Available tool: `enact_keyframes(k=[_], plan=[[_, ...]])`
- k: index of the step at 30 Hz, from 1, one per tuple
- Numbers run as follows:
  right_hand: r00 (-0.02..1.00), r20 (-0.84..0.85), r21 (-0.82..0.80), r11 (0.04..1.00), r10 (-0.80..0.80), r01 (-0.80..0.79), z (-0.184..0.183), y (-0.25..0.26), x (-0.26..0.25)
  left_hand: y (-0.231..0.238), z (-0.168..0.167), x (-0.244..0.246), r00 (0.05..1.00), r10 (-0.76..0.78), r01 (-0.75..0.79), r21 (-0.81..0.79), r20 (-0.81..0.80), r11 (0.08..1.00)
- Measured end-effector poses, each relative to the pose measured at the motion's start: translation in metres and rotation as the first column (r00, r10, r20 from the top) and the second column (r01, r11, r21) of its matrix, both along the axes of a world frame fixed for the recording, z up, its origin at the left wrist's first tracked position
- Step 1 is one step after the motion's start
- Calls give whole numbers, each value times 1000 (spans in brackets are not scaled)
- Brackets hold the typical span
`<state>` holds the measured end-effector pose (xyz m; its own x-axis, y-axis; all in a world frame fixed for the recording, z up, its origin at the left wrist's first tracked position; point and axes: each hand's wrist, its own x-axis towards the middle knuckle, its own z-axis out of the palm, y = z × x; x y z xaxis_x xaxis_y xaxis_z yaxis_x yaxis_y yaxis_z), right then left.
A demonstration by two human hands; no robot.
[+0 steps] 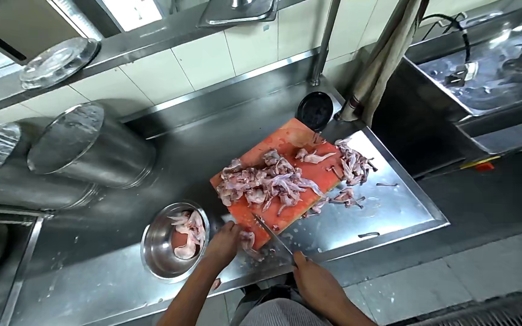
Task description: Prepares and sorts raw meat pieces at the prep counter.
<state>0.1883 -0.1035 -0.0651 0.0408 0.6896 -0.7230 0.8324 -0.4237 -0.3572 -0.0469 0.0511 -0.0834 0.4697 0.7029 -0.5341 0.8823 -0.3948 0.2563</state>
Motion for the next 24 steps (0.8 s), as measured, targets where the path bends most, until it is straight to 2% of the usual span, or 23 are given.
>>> enact_keyframes(k=[2, 5, 7, 9, 11, 13, 15, 17, 21, 24], plan=[[1000, -7, -11, 1000, 0, 0, 1, 2, 0, -4, 9, -15, 999, -9, 11, 35, -45, 999], [1000, -13, -15, 1000, -6, 6, -1, 3, 3, -6, 38, -34, 982, 56, -29, 150, -179, 988], [1000, -17, -25, 1000, -1, 0, -2, 3, 5, -5, 60, -32, 944, 93, -37, 180, -317, 983], [1000, -23, -21, 1000, 6, -6, -2, 5, 5, -6, 69, -17, 931, 88, -37, 147, -355, 988], [999, -31, 0, 1000, 18, -18, -2, 7, 6, -11, 52, -2, 969, 51, -27, 104, -242, 994], [999, -36, 20, 1000, 16, -15, -3, 9, 5, -17, 19, 13, 995, 62, -55, 90, -76, 994], [999, -42, 21, 1000, 4, -3, 0, 9, 6, -28, -4, 28, 985, 167, -172, 122, 49, 977], [999, -48, 15, 1000, -4, 5, 3, 11, 6, -39, -20, 35, 957, 248, -277, 228, 149, 933], [998, -54, -5, 999, 37, -38, 9, 11, 3, -56, -46, 31, 949, 224, -302, 423, 223, 855], [996, -57, -46, 997, 65, -67, 19, 12, -1, -60, -50, 35, 950, 221, -301, 463, 220, 834]])
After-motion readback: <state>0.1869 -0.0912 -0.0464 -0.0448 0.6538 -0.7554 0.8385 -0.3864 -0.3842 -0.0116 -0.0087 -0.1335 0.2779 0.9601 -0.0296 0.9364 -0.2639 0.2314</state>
